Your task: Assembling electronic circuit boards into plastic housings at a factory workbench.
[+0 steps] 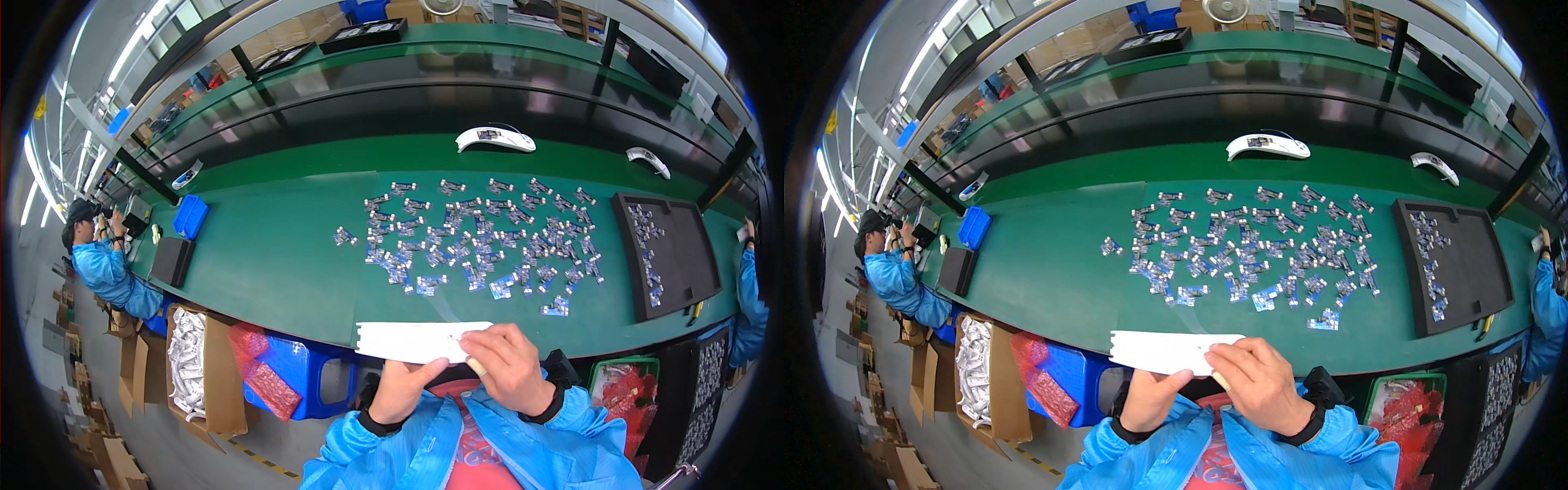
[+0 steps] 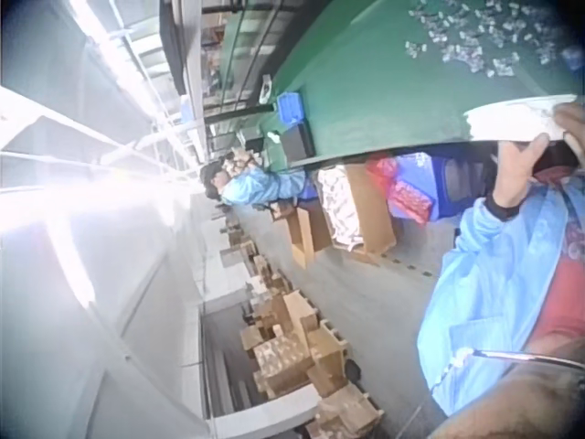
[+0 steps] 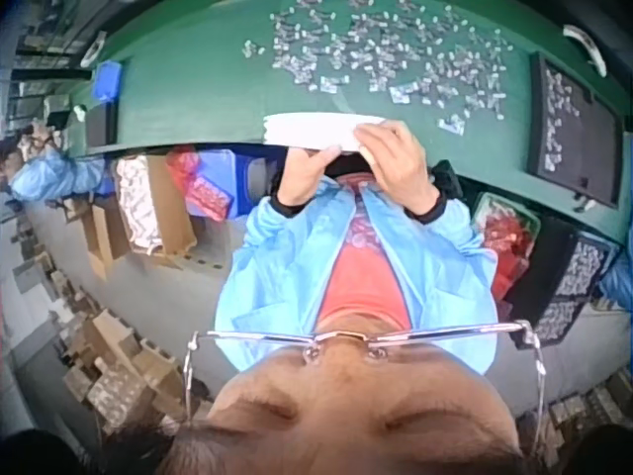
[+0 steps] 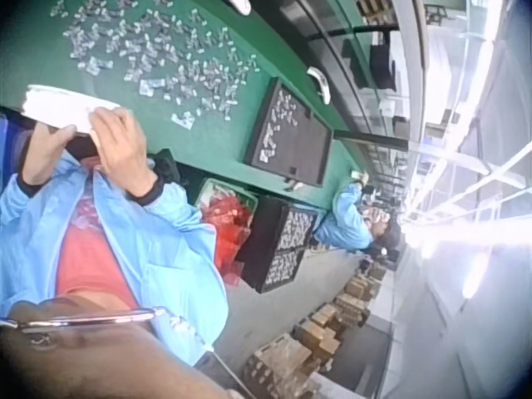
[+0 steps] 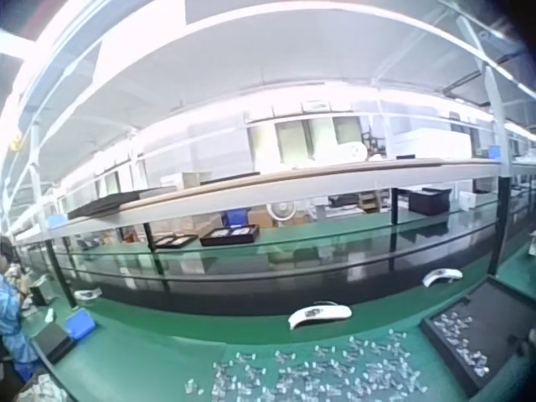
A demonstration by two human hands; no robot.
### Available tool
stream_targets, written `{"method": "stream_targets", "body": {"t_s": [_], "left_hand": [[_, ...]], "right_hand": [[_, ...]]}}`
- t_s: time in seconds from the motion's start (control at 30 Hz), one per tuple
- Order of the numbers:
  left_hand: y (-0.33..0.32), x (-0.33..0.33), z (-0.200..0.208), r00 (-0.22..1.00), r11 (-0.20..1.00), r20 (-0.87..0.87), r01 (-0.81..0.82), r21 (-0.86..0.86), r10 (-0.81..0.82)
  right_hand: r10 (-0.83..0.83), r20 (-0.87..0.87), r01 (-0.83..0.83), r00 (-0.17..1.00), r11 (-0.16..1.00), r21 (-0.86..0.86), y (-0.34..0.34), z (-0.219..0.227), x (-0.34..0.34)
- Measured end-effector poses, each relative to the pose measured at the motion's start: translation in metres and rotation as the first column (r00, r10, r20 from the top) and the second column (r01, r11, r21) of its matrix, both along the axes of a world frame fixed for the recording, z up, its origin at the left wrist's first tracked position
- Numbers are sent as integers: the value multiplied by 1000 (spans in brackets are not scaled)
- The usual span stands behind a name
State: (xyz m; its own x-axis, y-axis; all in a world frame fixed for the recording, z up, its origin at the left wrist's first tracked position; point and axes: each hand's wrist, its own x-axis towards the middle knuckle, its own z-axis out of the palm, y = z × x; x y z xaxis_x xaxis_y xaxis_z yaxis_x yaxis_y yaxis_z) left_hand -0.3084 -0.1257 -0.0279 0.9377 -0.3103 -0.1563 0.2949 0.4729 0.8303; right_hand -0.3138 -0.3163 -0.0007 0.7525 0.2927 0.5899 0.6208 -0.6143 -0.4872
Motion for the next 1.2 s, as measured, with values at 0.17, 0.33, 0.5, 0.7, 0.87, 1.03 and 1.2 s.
{"method": "stream_targets", "body": {"t_s": [0.17,0.33,0.5,0.7,0.87,1.03,1.2], "left_hand": [[-10,-26,-17,990,985,52,124,120,-131],[7,-36,-25,983,976,-60,182,121,-176],[32,-40,-28,990,993,-84,114,-13,-115],[45,-37,-27,999,999,-22,35,-28,-36],[51,-31,-31,992,997,115,62,-45,-57],[50,-28,-32,991,996,106,79,-32,-75],[27,-18,-25,976,979,82,203,1,-203]], "right_hand": [[-78,-132,76,988,997,-25,-10,-13,-24],[76,-242,-56,967,995,88,-16,-20,-6],[8,-269,26,963,992,122,3,-17,53],[-55,-166,2,985,952,-305,36,-58,106],[-79,-187,11,979,941,-338,35,-60,105],[112,-128,-99,985,990,103,22,6,61],[230,-164,-217,959,972,90,18,6,8]]}}
